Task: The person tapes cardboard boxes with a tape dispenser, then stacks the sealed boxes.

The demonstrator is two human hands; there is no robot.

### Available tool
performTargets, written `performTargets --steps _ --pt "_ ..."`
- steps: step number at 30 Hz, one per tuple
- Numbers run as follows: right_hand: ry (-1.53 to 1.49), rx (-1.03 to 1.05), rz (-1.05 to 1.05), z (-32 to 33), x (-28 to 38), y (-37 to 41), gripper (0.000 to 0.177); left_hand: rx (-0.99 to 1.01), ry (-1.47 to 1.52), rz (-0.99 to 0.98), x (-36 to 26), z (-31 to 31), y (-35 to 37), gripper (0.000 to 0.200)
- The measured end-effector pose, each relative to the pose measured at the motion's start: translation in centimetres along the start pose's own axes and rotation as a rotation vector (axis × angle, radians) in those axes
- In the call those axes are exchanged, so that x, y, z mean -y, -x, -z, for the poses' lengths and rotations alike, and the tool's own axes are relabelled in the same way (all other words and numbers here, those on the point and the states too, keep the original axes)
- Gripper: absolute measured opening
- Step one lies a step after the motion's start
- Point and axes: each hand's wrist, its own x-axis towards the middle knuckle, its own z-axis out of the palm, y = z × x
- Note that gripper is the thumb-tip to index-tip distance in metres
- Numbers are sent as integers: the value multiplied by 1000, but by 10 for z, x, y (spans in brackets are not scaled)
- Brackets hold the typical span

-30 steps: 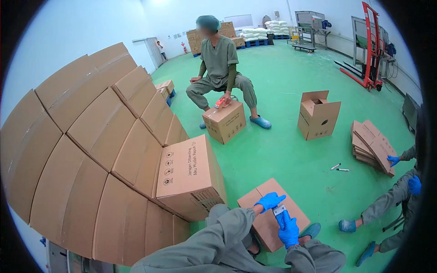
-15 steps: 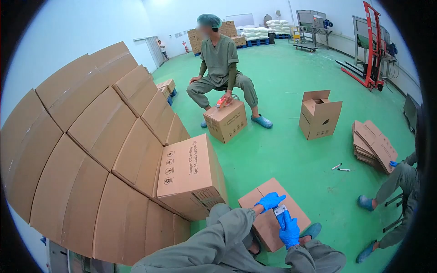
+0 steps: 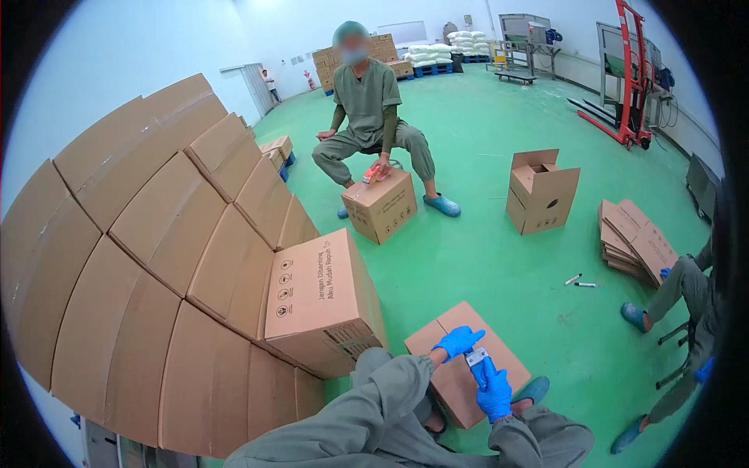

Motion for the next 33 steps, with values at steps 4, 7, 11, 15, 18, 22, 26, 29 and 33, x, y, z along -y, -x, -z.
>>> performTargets --steps 4,7,11,15,18,22,26,29,33 --pt "35 13 -14 3 3 0 82 23 95 39 1 -4 -1 61" --pt "25 5 -9 5 4 -2 80 73 105 26 8 -1 -11 62" --pt "-114 88 67 10 2 -8 61 220 167 -16 30 0 -17 56" --pt "-463 67 180 2 -4 -13 59 264 411 54 43 3 -34 49" --pt "-189 -46 227 8 9 -12 74 362 660 58 57 -10 -54 47" --pt "-39 60 136 8 16 -16 86 377 665 119 82 -14 -74 39" --pt "-46 109 99 14 11 -12 84 280 616 109 73 -26 -65 45" --pt "14 108 73 11 11 -10 80 220 585 67 55 -25 -51 46" --pt "-250 -111 273 52 37 -7 60 143 479 -32 72 -25 -69 44"
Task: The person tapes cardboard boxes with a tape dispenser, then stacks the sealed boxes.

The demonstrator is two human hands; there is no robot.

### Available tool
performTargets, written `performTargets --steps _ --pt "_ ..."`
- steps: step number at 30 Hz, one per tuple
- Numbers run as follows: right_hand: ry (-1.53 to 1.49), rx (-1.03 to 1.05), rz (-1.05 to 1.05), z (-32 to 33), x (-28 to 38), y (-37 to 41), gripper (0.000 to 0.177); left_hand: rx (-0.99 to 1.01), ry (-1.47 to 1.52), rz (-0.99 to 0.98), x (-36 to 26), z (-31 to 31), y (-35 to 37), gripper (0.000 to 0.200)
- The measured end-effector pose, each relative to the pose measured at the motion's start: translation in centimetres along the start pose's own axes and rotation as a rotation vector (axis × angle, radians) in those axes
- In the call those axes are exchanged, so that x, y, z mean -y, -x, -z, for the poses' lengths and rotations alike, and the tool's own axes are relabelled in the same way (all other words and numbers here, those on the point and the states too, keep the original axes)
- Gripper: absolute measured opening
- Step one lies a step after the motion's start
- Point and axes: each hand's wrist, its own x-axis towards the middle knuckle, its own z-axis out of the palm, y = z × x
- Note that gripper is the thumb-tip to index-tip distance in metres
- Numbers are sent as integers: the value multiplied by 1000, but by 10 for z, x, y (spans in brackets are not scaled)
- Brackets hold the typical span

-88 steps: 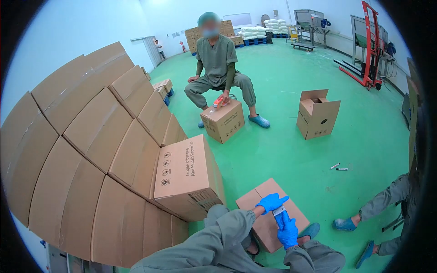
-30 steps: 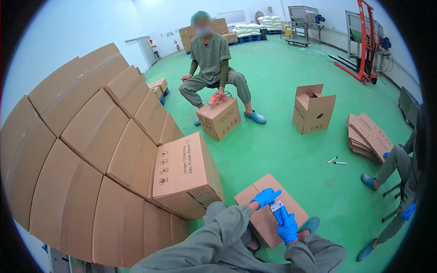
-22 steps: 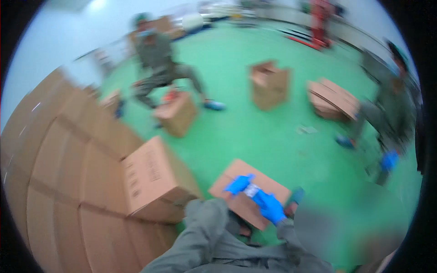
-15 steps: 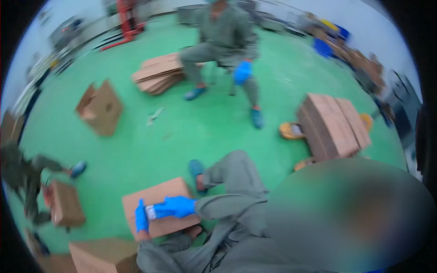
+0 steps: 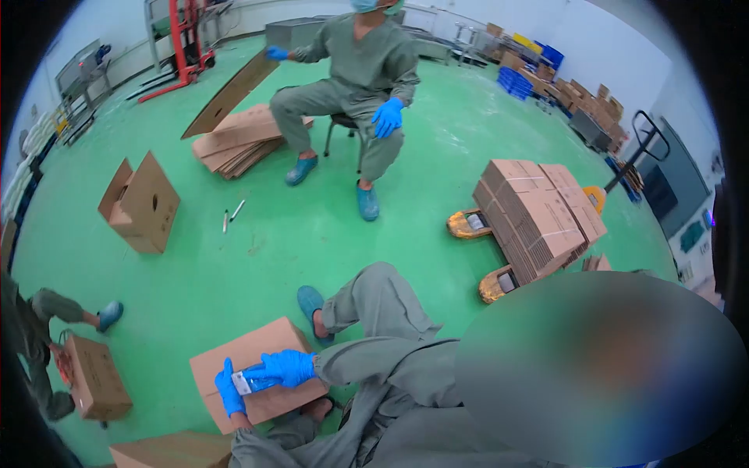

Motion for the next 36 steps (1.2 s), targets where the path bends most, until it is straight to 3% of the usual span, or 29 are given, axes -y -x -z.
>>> performTargets --steps 2,6,7,8,9,12,17,20,23,25,27,32,34,36 --pt "-53 3 -19 0 -11 -1 63 35 136 -57 4 -12 -3 39" --pt "101 217 -225 -19 -29 1 68 -292 -208 -213 -45 -35 47 42" --pt "176 267 -256 -26 -31 -3 69 -263 -209 -225 -52 -28 54 49" --pt "246 311 -276 -32 -28 -9 71 -412 -423 -86 -37 -19 43 52" --pt "294 343 -288 -38 -26 -15 72 -484 -458 -181 -25 -8 40 53" --pt "312 441 -311 -40 -17 -31 76 -554 -506 -96 -25 21 35 53" --pt "276 529 -323 -54 -10 -82 76 -654 -778 -47 -33 133 7 53" --pt "327 555 -333 -82 -15 -120 71 -638 -871 -18 -22 174 -22 52" --pt "386 637 -352 -100 -25 -150 68 -617 -918 -14 34 188 -56 54" --pt "407 698 -372 -110 -32 -158 66 -430 -950 54 85 179 -69 55" --pt "419 725 -396 -115 -34 -162 63 -26 -803 291 105 147 -73 63" --pt "430 803 -422 -113 -30 -174 52 -72 -669 414 201 129 -93 83" --pt "384 716 -352 -116 -31 -166 51 -36 -658 417 178 133 -88 89" --pt "382 746 -347 -113 -26 -171 53 -191 -896 334 93 135 -60 90"
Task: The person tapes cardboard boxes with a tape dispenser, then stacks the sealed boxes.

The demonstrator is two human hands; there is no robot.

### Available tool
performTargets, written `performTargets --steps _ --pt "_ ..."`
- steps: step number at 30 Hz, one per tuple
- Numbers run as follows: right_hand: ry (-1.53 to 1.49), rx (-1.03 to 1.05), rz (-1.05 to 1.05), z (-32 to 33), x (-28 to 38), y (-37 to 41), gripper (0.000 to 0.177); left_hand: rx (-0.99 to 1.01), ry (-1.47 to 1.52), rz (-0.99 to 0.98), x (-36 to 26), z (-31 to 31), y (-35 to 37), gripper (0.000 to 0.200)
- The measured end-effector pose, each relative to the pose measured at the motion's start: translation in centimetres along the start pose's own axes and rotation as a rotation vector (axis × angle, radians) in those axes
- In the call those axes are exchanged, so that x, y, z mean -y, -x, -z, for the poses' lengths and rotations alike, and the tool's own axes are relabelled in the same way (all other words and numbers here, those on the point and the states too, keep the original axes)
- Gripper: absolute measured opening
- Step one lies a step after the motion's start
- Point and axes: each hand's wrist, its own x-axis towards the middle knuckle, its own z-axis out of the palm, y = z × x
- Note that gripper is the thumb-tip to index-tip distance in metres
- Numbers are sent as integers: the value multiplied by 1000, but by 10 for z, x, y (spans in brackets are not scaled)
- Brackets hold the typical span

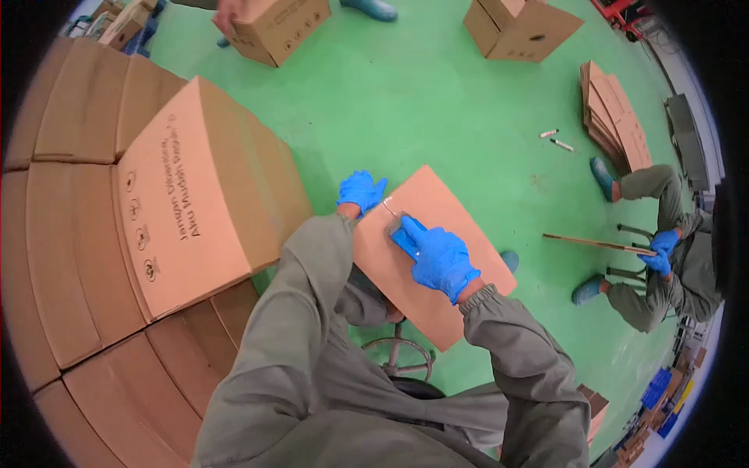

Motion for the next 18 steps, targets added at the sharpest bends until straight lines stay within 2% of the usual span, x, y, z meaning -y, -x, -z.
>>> performTargets --steps 2,4,6,8,10,12,14,16,17,18 --pt "-6 3 26 6 5 -2 55 204 235 51 -19 40 9 85" --pt "58 90 -16 0 2 -6 59 157 452 -175 -29 44 39 83" --pt "54 55 31 -11 -3 -11 61 167 424 -167 -41 19 62 74" --pt "70 15 71 -12 -6 -11 62 -152 403 56 -69 33 103 72" --pt "45 68 64 -13 -8 -5 61 -322 392 135 -80 28 106 71" --pt "101 35 67 -24 -24 11 54 -328 293 70 -91 29 118 71" --pt "117 118 27 -31 -47 46 48 -327 197 -1 -95 35 123 72" --pt "209 153 -48 -44 -79 104 36 -240 217 74 -99 32 120 74" --pt "309 158 75 -44 -96 142 29 -306 180 49 -98 26 117 73" --pt "352 278 157 -56 -127 170 27 -325 175 42 -101 28 120 73"
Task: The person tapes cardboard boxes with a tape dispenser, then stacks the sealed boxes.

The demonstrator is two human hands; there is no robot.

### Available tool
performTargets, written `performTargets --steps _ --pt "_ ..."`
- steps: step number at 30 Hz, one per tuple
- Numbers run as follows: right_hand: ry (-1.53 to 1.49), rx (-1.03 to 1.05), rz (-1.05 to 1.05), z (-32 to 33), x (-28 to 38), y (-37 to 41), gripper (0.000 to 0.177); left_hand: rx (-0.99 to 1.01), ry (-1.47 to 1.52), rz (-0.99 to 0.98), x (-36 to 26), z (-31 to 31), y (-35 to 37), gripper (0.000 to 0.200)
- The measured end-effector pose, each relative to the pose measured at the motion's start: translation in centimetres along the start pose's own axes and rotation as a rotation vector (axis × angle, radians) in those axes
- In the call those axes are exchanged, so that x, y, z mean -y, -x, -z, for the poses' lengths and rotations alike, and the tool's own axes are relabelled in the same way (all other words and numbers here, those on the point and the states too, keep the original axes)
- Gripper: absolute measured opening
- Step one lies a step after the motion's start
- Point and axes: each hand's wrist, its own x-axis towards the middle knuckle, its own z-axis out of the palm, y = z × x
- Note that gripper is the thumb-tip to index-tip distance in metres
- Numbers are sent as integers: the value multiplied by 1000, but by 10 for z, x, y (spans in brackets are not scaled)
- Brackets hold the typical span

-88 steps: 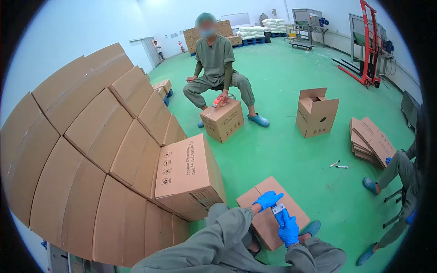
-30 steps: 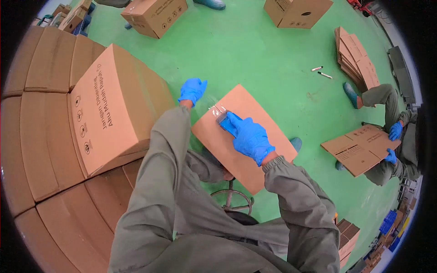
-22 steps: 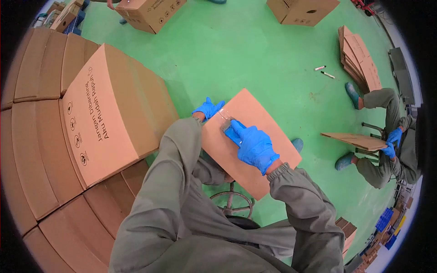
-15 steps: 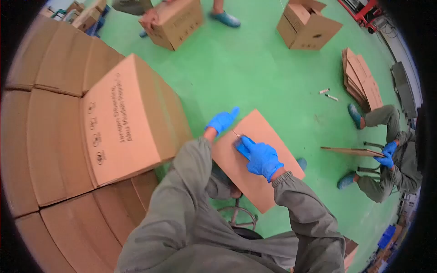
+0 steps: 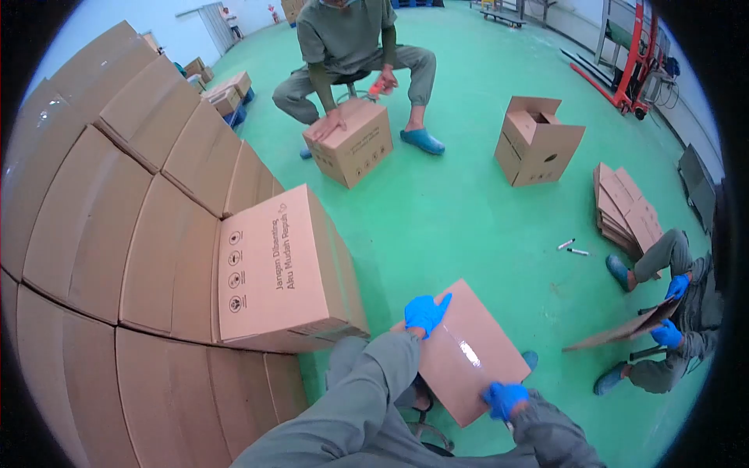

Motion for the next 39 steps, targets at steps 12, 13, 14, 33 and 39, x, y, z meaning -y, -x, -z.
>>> performTargets --steps 12,13,14,33,39 --pt "-305 -475 -118 -179 -38 38 67 72 -10 58 3 7 -27 77" --pt "-242 -517 -51 -221 -56 14 66 48 -12 68 2 3 -29 77" --pt "-177 -559 12 -242 -64 -4 66 25 -11 74 1 1 -31 77" --pt "-501 385 -469 -244 -69 -14 70 491 138 -199 22 15 -27 76" --pt "-341 362 -372 -244 -73 -14 61 289 -58 -526 -110 55 32 76"
